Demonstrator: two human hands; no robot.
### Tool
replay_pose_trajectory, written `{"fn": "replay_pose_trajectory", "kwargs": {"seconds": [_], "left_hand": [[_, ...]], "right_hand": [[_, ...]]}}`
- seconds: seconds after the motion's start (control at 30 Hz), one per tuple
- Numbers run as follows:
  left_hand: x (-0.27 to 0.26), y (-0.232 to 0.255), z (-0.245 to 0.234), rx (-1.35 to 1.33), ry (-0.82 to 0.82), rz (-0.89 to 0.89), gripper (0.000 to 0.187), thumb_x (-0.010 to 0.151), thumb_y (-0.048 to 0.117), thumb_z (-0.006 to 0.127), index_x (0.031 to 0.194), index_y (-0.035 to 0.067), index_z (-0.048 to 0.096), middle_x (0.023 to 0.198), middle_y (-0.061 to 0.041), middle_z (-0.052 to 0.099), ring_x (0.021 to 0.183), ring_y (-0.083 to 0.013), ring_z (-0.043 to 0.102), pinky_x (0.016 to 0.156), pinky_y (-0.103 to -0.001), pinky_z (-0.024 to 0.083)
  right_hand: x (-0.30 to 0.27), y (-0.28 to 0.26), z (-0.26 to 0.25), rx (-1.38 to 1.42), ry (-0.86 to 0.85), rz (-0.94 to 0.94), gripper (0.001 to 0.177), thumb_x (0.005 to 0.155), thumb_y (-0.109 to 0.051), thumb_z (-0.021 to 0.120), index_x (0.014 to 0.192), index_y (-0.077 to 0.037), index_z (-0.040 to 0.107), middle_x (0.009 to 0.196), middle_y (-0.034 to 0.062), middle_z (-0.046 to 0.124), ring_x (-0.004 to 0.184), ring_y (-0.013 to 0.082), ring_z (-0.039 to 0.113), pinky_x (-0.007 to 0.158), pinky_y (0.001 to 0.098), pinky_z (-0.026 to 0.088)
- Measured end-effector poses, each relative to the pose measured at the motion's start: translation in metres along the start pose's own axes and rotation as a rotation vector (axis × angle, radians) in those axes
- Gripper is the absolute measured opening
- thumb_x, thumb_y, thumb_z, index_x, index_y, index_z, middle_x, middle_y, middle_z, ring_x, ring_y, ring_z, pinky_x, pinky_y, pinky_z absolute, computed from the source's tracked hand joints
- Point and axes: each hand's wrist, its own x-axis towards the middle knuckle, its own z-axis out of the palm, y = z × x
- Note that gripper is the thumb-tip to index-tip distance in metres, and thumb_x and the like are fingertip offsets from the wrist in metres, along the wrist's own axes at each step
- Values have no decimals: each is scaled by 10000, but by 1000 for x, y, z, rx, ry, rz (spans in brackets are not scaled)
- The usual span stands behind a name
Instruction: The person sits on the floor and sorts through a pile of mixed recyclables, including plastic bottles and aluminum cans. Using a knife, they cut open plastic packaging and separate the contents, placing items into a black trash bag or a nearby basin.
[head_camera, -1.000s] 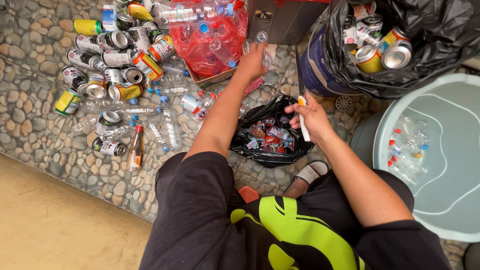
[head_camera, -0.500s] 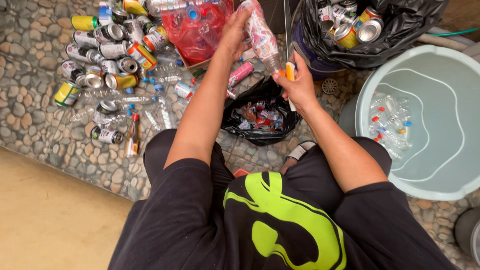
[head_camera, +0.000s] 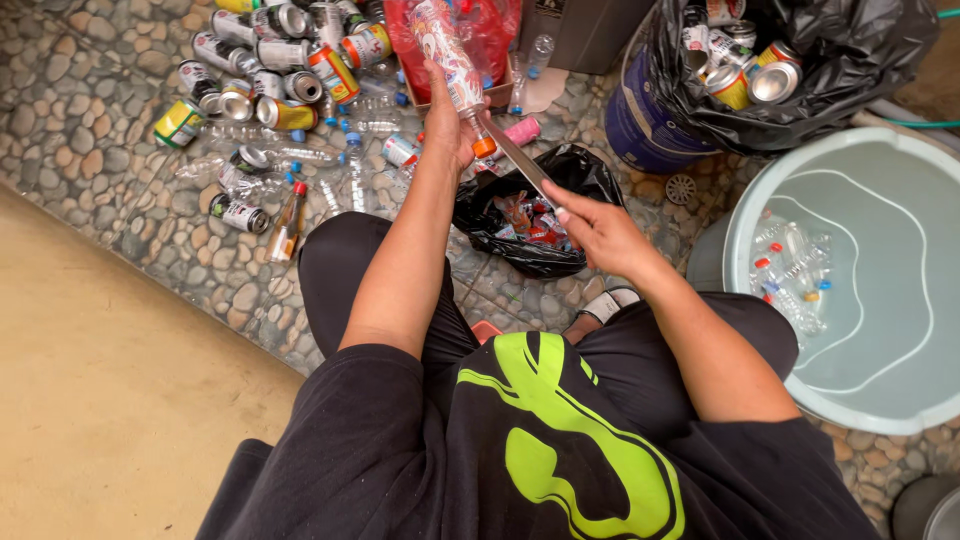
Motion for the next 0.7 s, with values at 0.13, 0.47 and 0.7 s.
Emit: {"fn": "replay_pose_trajectory", "kwargs": {"seconds": [0.13,0.47,0.7], "left_hand": [[-14,7,5,102,21,50,1033,750,889,479,1187,-31,647,938,-106,736,677,-194,708,599,-325,601],[-7,0,10,115,142,-11,1049,725,904,407,1119,-46,617,841,-173,713,678,-271,751,540,-393,645],[-6,-14,13,140,79,-49,988,767,879,444,1181,1,625,881,-151,712,642,-223,710,512,-397,609]], "right_hand": [[-6,7,22,-227,211,-312,495,1057,-240,571,1540,-308,484,1194,136,726,795,236,694,753,357,556],[-11,2,36,-218,239,-219,498,1051,-247,553,1537,-328,477,1204,143,723,817,297,723,761,367,558],[-8,0,35,-218,242,-143,512,1037,-244,548,1537,-318,468,979,167,745,599,278,633,643,379,524]]}}
